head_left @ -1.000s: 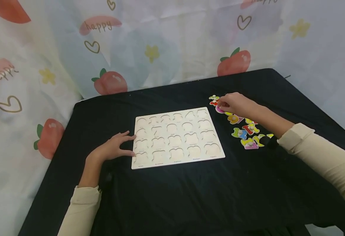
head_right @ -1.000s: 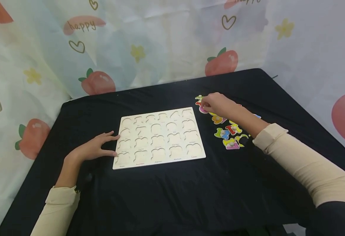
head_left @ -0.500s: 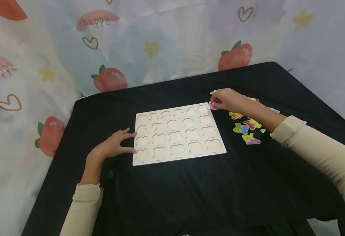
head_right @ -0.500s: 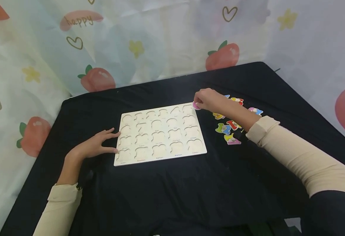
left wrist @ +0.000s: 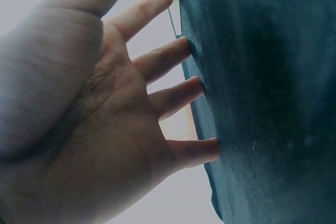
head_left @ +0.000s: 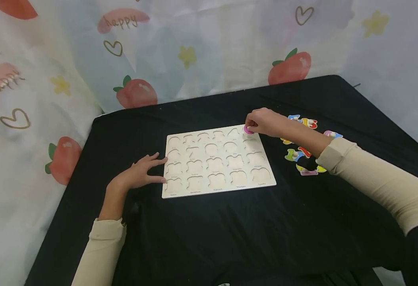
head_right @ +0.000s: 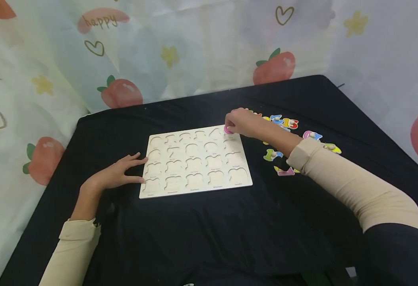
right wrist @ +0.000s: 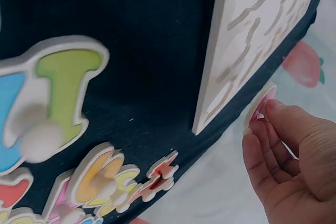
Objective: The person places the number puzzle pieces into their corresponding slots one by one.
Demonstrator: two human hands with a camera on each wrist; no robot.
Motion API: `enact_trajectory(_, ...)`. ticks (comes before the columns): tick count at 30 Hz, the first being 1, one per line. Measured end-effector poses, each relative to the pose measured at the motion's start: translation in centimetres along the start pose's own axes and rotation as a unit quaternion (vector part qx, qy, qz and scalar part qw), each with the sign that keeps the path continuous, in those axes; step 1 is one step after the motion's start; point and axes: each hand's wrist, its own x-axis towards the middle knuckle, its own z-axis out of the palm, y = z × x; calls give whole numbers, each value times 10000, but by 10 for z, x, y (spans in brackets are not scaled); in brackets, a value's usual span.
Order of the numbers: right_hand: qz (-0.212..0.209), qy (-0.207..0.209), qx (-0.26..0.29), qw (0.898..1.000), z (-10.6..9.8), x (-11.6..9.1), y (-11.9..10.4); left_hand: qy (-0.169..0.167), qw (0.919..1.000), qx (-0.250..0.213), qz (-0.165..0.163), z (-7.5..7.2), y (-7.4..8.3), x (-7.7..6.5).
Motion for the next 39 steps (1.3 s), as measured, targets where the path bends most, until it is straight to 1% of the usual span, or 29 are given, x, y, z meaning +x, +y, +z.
enact_trajectory(7, -75, -27, -5, 10000, 0, 11, -12, 2, 10000, 56, -29, -4, -1, 1)
enact_trajectory(14, -11, -125, 193, 9997, 6, 17, -17, -74, 10000, 22, -42, -2, -1, 2)
enact_trajectory(22, -55, -210, 256, 9994, 10, 22, -25, 18, 10000, -36, 10, 0, -1, 1)
enact_trajectory(28, -87, -346, 291, 9989, 13, 25, -34, -6, 10000, -24, -17, 2, -2, 1)
enact_trajectory(34, -164, -591, 241, 9978, 19, 39, -48, -49, 10000, 10, -17, 2, -2, 2)
enact_trajectory(39, -266, -709, 284, 9967, 30, 54, -61, -53, 10000, 38, -14, 4, -1, 1)
